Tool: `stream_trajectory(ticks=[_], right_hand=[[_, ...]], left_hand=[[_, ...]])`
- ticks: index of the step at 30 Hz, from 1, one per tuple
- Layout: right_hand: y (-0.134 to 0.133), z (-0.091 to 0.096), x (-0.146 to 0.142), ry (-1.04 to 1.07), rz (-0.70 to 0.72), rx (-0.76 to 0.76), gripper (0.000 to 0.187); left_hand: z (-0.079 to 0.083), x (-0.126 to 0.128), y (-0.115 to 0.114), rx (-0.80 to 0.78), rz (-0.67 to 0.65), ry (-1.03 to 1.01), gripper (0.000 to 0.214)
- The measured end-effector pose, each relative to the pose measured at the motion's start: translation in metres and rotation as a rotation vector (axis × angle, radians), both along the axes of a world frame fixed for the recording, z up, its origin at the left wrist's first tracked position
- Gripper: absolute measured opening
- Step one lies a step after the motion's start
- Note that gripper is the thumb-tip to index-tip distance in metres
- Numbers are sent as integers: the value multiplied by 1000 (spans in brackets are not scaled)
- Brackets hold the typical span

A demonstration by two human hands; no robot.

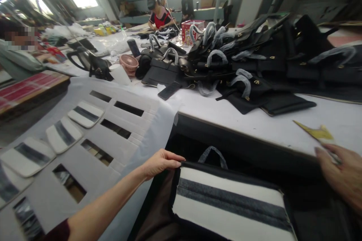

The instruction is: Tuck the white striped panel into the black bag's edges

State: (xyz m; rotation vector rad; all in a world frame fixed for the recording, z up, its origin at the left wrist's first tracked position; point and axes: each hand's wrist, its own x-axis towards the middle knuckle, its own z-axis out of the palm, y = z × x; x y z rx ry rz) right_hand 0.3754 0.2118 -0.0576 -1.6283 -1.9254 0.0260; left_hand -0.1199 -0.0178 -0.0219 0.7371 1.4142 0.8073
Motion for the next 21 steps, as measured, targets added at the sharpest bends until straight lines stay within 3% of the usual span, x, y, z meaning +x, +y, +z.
stream_trajectory(ticks=[2, 4, 5, 8, 12, 16, 21], right_hand=[[-38, 12, -16, 134, 6, -71, 43], [-74, 19, -34, 401, -35, -269, 42], [-89, 21, -42, 586, -24, -386, 43], [-117, 17, -61, 780, 16, -566, 48], [-139, 11, -74, 1003, 2, -762, 49], [-152, 15, -83, 1361, 11, -939, 37], [-145, 17, -86, 1348, 1, -962, 32]], left_hand=[[1, 5, 2, -23, -26, 30, 41], [1, 10, 3, -45, -52, 87, 43], [0, 12, 5, -59, -53, 115, 43], [-7, 9, 12, -87, -77, 145, 48], [-23, -2, 19, -79, -242, 164, 56], [-32, -5, 14, -92, -218, 120, 58], [-45, -6, 8, -129, -157, 156, 63]])
